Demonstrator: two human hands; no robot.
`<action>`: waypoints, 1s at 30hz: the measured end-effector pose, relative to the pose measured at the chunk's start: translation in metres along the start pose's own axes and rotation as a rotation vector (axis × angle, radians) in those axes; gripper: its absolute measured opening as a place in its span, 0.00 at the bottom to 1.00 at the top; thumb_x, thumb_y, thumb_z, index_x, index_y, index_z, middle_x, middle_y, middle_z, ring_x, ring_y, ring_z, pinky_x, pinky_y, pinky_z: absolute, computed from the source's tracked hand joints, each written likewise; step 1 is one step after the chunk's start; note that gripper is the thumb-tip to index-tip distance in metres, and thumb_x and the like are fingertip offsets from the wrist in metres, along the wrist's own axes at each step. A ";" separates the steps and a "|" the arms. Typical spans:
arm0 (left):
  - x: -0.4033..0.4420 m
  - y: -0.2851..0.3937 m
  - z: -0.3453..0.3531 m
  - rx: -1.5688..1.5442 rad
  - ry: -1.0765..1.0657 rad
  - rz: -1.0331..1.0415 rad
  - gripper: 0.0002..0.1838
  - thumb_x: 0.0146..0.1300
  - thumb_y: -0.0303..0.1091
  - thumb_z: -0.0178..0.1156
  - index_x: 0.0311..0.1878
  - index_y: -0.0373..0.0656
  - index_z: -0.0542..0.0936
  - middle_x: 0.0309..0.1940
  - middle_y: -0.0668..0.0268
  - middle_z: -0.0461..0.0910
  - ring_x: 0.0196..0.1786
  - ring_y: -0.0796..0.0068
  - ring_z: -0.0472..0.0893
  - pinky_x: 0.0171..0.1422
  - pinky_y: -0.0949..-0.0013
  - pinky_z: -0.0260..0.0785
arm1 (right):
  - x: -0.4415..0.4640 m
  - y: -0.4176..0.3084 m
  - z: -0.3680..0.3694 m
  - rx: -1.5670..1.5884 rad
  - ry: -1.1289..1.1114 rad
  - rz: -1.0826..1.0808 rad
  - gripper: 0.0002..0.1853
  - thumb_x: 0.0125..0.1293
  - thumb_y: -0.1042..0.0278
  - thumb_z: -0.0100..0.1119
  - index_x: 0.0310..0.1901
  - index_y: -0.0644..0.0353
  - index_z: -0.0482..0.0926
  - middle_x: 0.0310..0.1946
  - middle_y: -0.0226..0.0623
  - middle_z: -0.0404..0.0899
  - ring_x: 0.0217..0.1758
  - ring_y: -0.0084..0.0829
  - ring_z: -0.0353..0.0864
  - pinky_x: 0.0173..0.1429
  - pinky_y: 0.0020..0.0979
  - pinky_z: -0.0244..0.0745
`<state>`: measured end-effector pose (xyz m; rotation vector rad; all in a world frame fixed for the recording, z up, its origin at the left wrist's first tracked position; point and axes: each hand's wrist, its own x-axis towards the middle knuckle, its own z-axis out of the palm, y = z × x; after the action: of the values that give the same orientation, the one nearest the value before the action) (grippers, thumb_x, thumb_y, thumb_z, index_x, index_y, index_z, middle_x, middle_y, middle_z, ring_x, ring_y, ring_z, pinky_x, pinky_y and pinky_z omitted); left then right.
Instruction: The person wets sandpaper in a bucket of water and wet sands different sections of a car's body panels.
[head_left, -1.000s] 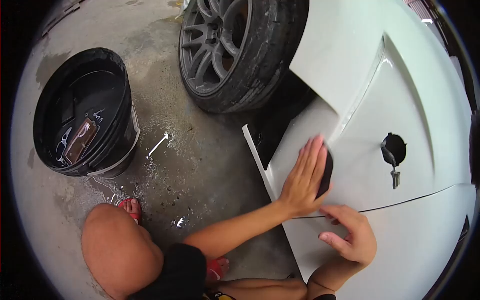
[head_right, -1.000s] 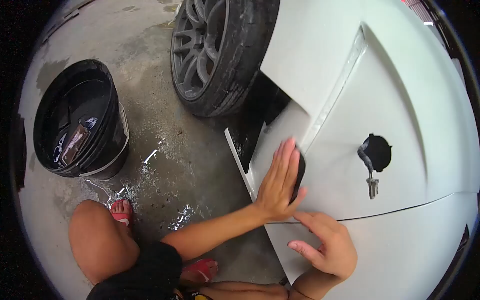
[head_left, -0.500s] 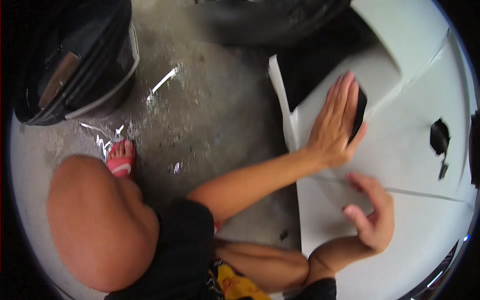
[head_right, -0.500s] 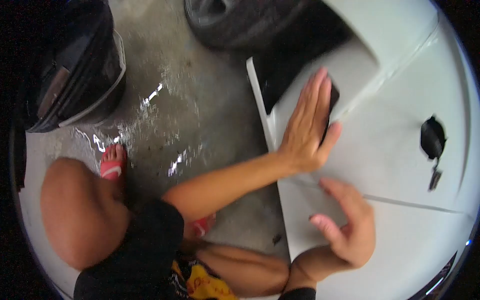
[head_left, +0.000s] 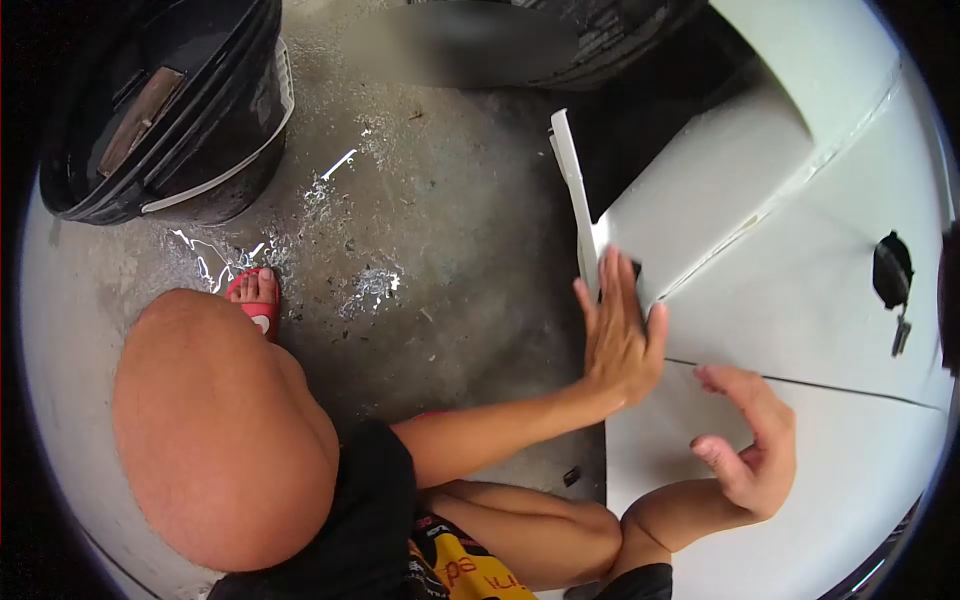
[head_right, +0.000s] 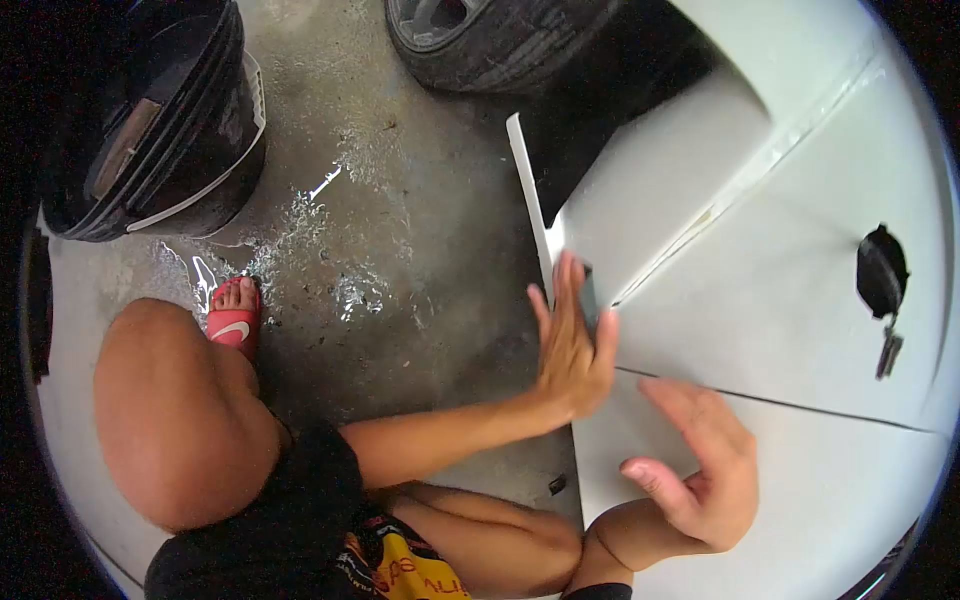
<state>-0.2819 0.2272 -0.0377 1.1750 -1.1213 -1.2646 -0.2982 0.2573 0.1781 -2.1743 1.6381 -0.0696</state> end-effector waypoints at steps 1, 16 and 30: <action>0.003 -0.002 0.002 0.002 0.029 0.011 0.41 0.80 0.52 0.34 0.80 0.27 0.39 0.82 0.42 0.39 0.85 0.47 0.38 0.80 0.34 0.16 | -0.001 -0.002 0.004 -0.002 0.046 0.008 0.34 0.53 0.54 0.76 0.54 0.74 0.80 0.48 0.55 0.83 0.48 0.50 0.84 0.56 0.39 0.77; -0.081 -0.028 0.010 -0.111 -0.110 0.112 0.39 0.80 0.49 0.34 0.80 0.29 0.38 0.83 0.43 0.31 0.85 0.46 0.31 0.82 0.40 0.16 | -0.022 -0.010 -0.010 -0.043 -0.118 -0.121 0.36 0.53 0.52 0.77 0.56 0.75 0.79 0.49 0.57 0.83 0.47 0.50 0.83 0.53 0.38 0.77; -0.115 -0.068 -0.006 -0.128 -0.189 0.187 0.41 0.78 0.46 0.40 0.79 0.26 0.38 0.82 0.42 0.32 0.84 0.43 0.33 0.83 0.42 0.21 | -0.033 -0.016 -0.011 -0.053 -0.012 -0.025 0.35 0.55 0.55 0.76 0.57 0.74 0.78 0.52 0.57 0.82 0.50 0.51 0.82 0.56 0.39 0.76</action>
<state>-0.2835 0.3448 -0.1022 0.8485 -1.2383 -1.3004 -0.2972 0.2885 0.2007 -2.2309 1.6243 -0.0207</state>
